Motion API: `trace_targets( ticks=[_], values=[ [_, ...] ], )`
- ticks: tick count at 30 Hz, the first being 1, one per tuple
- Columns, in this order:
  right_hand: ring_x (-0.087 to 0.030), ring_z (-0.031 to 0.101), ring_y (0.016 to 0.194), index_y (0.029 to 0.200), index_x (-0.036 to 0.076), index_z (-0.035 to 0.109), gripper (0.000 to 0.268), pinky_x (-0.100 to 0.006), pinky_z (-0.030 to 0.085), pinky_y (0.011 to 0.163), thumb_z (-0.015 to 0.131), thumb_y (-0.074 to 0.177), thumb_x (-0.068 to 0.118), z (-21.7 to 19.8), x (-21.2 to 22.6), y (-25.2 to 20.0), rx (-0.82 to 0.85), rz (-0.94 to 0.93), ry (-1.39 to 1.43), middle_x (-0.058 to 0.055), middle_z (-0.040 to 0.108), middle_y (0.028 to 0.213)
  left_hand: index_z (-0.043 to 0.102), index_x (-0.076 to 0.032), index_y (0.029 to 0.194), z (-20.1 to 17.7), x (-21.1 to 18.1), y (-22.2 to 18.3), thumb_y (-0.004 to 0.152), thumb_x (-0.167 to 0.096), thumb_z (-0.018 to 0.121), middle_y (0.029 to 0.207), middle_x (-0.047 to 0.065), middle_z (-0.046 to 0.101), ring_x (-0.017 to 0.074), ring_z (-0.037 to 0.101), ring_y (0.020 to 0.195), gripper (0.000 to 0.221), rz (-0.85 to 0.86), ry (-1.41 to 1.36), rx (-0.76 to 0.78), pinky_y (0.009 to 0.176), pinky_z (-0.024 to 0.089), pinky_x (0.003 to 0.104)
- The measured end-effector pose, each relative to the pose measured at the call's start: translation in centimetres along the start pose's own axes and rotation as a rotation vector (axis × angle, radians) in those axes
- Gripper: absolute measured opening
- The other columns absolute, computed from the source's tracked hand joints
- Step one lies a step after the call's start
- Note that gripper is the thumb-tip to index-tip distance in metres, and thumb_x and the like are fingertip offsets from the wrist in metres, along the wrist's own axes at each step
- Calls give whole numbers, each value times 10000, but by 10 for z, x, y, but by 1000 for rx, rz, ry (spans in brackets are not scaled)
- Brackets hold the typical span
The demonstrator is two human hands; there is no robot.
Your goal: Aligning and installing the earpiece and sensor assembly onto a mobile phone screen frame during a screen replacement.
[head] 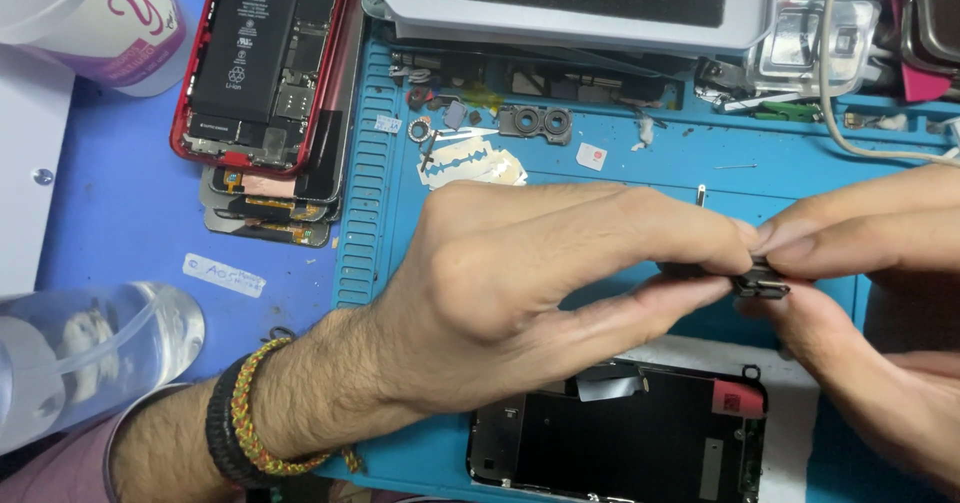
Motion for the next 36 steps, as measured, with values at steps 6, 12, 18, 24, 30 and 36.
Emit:
trace_targets(
  ticks=[6,12,18,24,30,36],
  values=[
    [-246,717,1157,1139,-17,641,220,-345,555,1086,684,935,53,-1,2,0,4,-8,-15,-154,701,1172,673,7,1199,1,0,0,1104,37,753,1161,133,802,252,856,1025,128,-2,-32,17,972,691,317],
    [-236,716,1149,1129,-5,654,206,-342,545,1072,702,938,52,-1,0,-2,6,-2,-45,-141,714,1175,659,24,1222,1,-1,0,1120,44,721,1199,150,788,288,864,1082,121,10,-61,35,1027,696,347],
    [-215,729,1149,1125,28,646,187,-340,530,1089,712,950,27,-3,-3,-8,3,-22,-63,-127,714,1223,654,42,1239,-1,-2,1,1136,49,665,1279,192,762,331,855,1189,104,2,-116,71,1121,687,380],
    [-255,725,1167,1128,6,624,214,-360,572,1102,703,929,-1,-3,-10,-20,7,45,-51,-178,667,1287,667,78,1205,-2,-5,3,1126,28,639,1259,222,750,374,843,1197,97,40,-135,54,1133,693,413],
    [-259,734,1164,1079,16,588,190,-361,581,1102,709,938,-18,-5,-18,-25,-3,12,-53,-183,664,1266,652,87,1201,-2,-5,4,1123,12,636,1231,233,749,389,838,1190,109,62,-150,37,1123,702,427],
    [-248,728,1148,1051,33,585,199,-356,569,1097,735,936,-28,-5,-24,-28,-6,-17,-72,-190,665,1284,653,79,1202,-2,-4,4,1123,10,640,1231,225,751,380,837,1191,106,46,-160,30,1122,704,423]
  ],
)
Point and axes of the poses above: each hand's wrist, its own y-axis towards the middle knuckle, its own z-axis out of the palm, x = y × z, the point moved 5 cm from there along y, towards the middle knuckle
